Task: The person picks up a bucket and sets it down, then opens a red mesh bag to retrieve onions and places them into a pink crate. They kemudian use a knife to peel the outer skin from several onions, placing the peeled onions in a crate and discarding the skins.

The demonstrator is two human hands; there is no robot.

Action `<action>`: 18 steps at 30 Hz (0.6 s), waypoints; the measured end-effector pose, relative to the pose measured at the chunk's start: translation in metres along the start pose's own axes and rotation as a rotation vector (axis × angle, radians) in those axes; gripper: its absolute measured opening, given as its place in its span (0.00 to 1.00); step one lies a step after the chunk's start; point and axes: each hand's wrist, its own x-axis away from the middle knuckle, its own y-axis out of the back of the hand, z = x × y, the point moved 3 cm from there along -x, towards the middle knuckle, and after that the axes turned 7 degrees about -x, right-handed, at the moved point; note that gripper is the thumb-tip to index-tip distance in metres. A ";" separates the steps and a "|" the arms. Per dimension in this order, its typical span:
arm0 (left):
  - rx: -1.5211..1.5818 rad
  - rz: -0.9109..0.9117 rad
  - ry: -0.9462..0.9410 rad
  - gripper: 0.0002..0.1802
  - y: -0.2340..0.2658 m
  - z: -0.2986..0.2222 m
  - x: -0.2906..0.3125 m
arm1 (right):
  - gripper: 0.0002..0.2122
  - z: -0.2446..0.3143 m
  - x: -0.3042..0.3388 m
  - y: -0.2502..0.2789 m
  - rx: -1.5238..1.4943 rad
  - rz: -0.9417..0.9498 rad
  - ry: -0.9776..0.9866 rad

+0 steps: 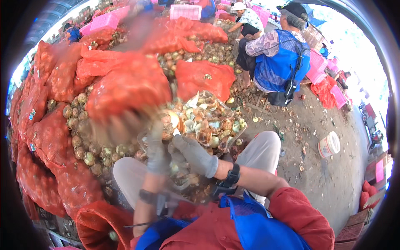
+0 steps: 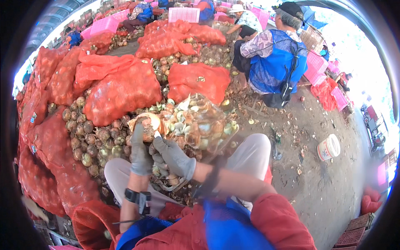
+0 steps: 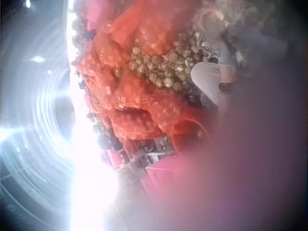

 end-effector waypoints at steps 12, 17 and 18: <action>-0.572 0.062 -0.416 0.32 0.024 -0.024 -0.036 | 0.15 0.015 -0.006 -0.008 -0.523 0.278 -0.263; -0.619 0.161 -0.470 0.36 0.027 -0.040 -0.032 | 0.15 0.017 -0.003 -0.004 -0.976 0.532 -0.384; -0.720 0.179 -0.505 0.36 0.036 -0.039 -0.033 | 0.15 0.017 -0.005 -0.001 -0.975 0.533 -0.386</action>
